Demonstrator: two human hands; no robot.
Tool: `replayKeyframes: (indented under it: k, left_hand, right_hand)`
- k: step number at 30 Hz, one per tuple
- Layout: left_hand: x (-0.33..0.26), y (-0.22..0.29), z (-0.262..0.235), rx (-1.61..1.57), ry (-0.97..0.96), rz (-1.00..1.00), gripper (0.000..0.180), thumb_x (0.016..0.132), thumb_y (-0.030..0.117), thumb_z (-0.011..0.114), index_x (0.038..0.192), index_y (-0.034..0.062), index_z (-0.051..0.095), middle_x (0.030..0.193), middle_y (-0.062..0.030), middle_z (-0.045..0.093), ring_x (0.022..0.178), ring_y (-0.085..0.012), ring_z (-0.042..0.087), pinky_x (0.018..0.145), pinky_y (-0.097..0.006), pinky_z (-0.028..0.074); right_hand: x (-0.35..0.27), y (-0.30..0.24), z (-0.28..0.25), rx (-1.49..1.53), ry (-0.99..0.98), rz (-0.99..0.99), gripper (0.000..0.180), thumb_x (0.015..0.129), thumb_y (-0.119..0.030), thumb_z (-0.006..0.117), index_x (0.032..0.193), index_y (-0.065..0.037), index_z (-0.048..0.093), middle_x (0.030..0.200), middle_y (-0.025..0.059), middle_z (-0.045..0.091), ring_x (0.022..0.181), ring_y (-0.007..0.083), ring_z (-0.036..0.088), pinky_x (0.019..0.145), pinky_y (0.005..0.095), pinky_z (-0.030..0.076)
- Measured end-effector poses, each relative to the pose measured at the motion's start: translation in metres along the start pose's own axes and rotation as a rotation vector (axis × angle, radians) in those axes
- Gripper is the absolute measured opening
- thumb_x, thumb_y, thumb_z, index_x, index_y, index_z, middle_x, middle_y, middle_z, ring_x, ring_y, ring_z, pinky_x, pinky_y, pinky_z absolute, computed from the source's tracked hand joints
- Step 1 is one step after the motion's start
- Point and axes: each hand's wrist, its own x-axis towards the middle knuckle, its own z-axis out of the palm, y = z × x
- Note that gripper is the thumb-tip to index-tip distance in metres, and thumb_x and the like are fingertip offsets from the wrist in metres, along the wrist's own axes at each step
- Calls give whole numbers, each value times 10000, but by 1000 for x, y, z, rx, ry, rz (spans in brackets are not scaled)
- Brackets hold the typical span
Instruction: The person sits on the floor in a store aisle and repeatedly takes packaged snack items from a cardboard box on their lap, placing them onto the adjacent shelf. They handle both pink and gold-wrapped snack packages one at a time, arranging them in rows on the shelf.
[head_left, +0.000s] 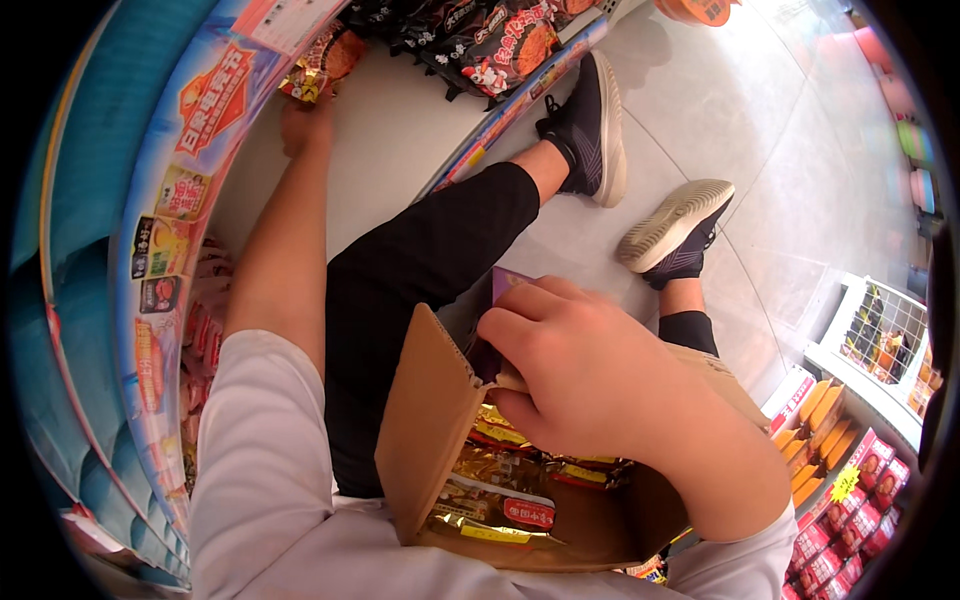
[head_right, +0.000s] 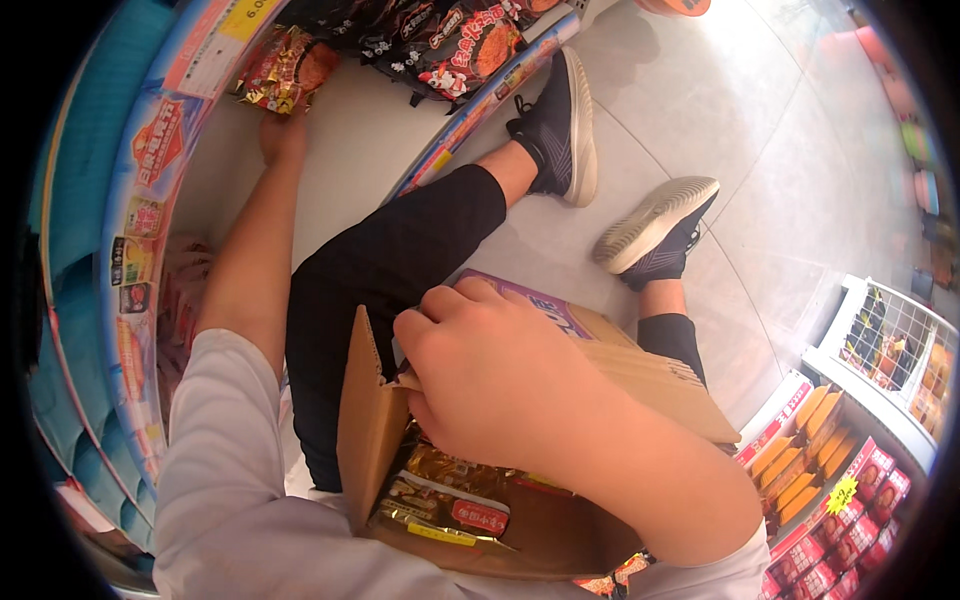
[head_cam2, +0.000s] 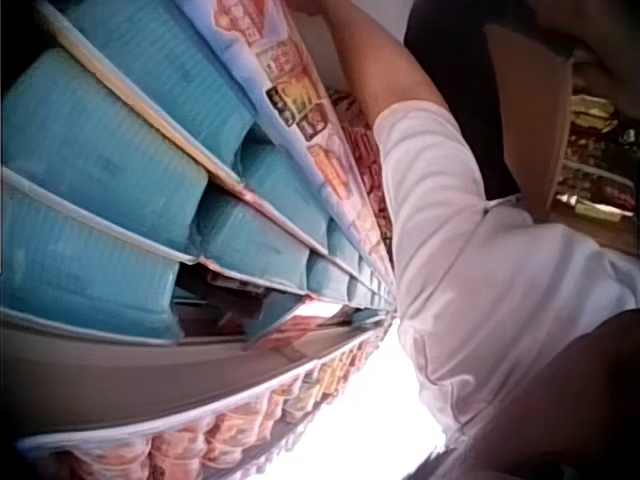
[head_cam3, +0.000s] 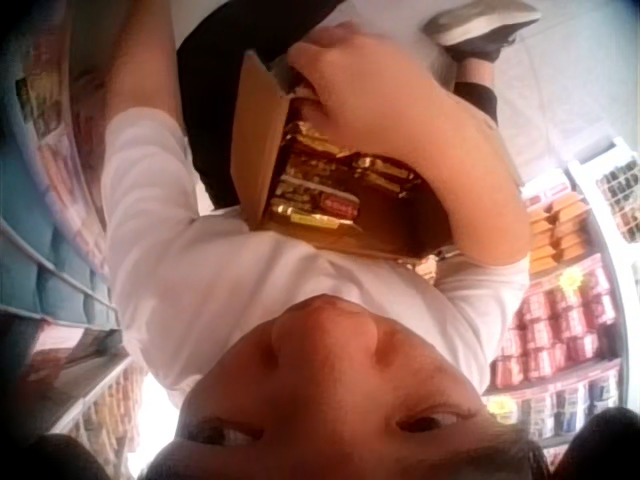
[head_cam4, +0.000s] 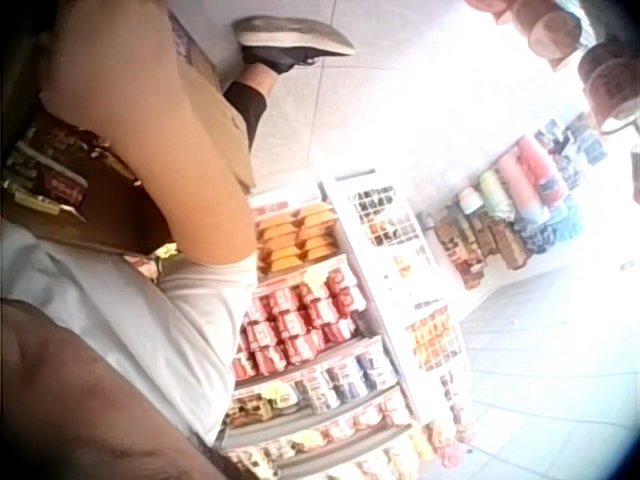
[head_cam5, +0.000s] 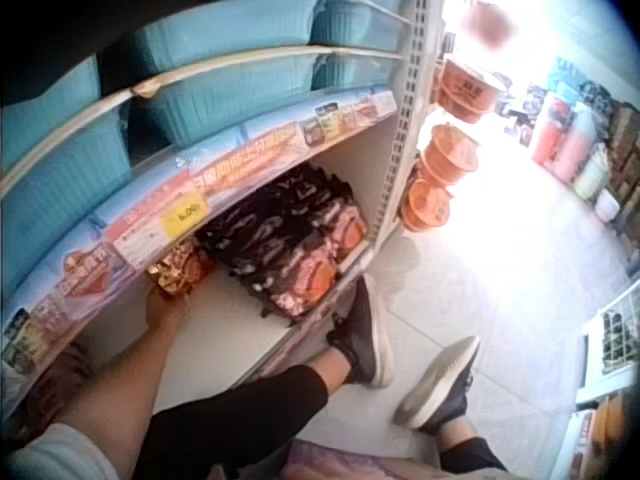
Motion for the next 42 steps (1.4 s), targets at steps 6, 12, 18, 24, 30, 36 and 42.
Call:
replayKeyframes:
  k: [6,12,18,24,30,36,42]
  left_hand:
    - [-13,51,2,230,49,-220,651,819,654,793,1241,164,719,1194,-85,774,1168,-358,705,1018,-571,476]
    - [-4,58,4,243,7,-245,715,791,680,801,1183,85,742,1199,-151,760,1140,-405,708,1000,-600,494]
    - [14,2,11,197,369,199,706,795,584,834,1062,-60,726,1074,-282,742,951,-458,736,860,-597,562]
    - [-23,76,26,426,231,-68,782,824,545,825,1265,-58,595,1294,-256,642,1188,-413,658,978,-523,561]
    - [13,77,24,577,52,-266,892,822,607,811,1383,-30,536,1412,-226,585,1311,-400,585,1042,-509,537]
    - [40,28,0,542,-105,-28,854,850,597,772,1340,-75,579,1385,-286,608,1292,-425,599,1028,-507,539]
    - [-94,48,-46,-35,-52,86,512,928,298,724,1291,-54,642,1218,-195,708,1172,-331,675,1009,-426,531]
  right_hand:
    - [-1,-1,-2,-27,-24,43,236,747,-119,755,904,-6,621,928,158,622,903,375,649,794,462,556]
    - [1,0,-2,-67,-41,51,252,758,-139,773,909,-5,624,940,153,627,920,373,655,801,464,565]
    - [1,-3,-4,-80,-72,31,266,809,-180,761,956,19,662,944,168,662,946,359,677,829,449,574]
    - [2,1,-4,-84,-75,53,281,838,-205,746,982,29,685,952,171,682,956,344,689,829,439,579]
    - [0,1,-2,-59,-45,70,245,798,-168,760,939,5,657,954,158,664,968,355,676,829,453,578]
    - [-3,0,-1,-64,-45,49,235,780,-147,752,926,0,643,946,160,658,944,371,674,819,467,579]
    - [-2,4,1,-78,-63,51,261,820,-188,732,972,17,675,962,186,681,938,382,693,835,463,586]
